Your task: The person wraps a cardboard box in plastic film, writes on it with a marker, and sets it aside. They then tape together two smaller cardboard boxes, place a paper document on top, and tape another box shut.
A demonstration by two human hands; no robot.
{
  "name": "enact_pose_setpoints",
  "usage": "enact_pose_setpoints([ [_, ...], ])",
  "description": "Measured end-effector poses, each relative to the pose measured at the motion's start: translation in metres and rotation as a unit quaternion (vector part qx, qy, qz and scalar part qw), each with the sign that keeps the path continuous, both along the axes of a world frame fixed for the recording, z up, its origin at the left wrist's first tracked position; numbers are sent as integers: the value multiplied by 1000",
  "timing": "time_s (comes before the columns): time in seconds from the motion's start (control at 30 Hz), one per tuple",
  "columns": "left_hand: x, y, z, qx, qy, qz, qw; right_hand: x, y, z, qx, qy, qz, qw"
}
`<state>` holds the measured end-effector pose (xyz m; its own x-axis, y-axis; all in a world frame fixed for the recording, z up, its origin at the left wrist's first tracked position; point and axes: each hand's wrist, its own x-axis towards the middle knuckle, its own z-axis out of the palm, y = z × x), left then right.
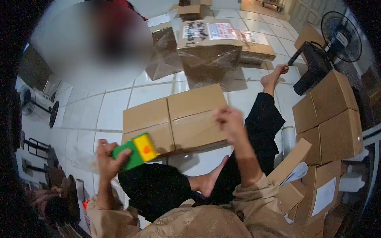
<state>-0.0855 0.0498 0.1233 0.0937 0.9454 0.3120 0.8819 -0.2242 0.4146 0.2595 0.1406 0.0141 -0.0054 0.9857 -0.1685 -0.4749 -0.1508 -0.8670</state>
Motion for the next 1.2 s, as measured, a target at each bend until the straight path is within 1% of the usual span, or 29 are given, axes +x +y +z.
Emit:
enact_pose_setpoints([
  [0.03,-9,10,15,-28,19,4,999,29,16,-16,28,-79,-83,993],
  [0.07,-10,19,20,-6,37,-1,999,44,26,-15,19,-145,-151,978],
  [0.1,-9,30,24,17,56,-6,998,52,35,-19,19,-143,-158,977],
  [0.17,9,55,32,7,60,-20,998,63,52,-35,-9,-12,-158,987],
  [0.2,22,67,35,-13,73,-43,996,69,57,-44,-9,-9,-160,987],
  [0.27,49,91,36,-46,99,-85,990,81,65,-64,-51,-86,-233,967],
  [0.3,61,102,33,-59,110,-105,987,85,68,-75,-53,-84,-234,967],
  [0.33,72,112,30,-61,110,-107,986,91,69,-85,-72,-100,-262,957],
  [0.37,83,121,27,-89,100,-109,985,98,71,-101,-91,-117,-290,945],
  [0.4,90,128,23,-118,90,-112,983,100,76,-119,-104,-122,-295,942],
  [0.43,93,133,17,-121,92,-117,982,100,78,-139,-110,-142,-295,939],
  [0.5,93,145,3,-139,91,-115,979,94,78,-178,-144,-197,-219,945],
  [0.57,83,150,-12,-170,74,-99,978,69,71,-201,-139,-272,-146,941],
  [0.6,78,150,-17,-198,56,-81,975,69,72,-220,-116,-319,-131,932],
  [0.63,76,149,-19,-203,57,-76,974,65,71,-226,-93,-365,-118,919],
  [0.67,75,146,-21,-202,73,-78,973,67,68,-229,-27,-422,-99,901],
  [0.73,71,143,-25,-203,85,-76,973,74,65,-226,-78,-437,35,896],
  [0.77,69,144,-27,-216,80,-83,970,78,63,-213,-74,-441,40,894],
  [0.83,64,146,-32,-230,70,-80,967,81,59,-188,-93,-446,-49,889],
  [0.9,58,145,-40,-169,79,-139,973,61,53,-102,-3,-304,-126,944],
  [0.93,57,144,-41,-170,76,-136,973,50,49,-66,85,-446,-63,889],
  [0.97,55,144,-43,-177,72,-120,974,37,48,-43,177,-570,2,802],
  [1.0,52,145,-45,-188,70,-136,970,20,44,-36,159,-647,87,741],
  [1.03,45,146,-47,-198,67,-152,966,12,42,-37,170,-645,103,738],
  [1.07,32,148,-52,-174,95,-166,966,5,41,-39,135,-690,117,701],
  [1.1,14,150,-52,-176,92,-145,969,0,44,-43,103,-732,129,661],
  [1.13,-8,149,-50,-181,74,-123,973,0,47,-49,92,-745,134,647],
  [1.17,-31,144,-48,-187,58,-106,975,-5,46,-45,95,-771,130,616],
  [1.2,-59,139,-45,-143,126,-116,975,-8,47,-43,92,-771,126,617],
])
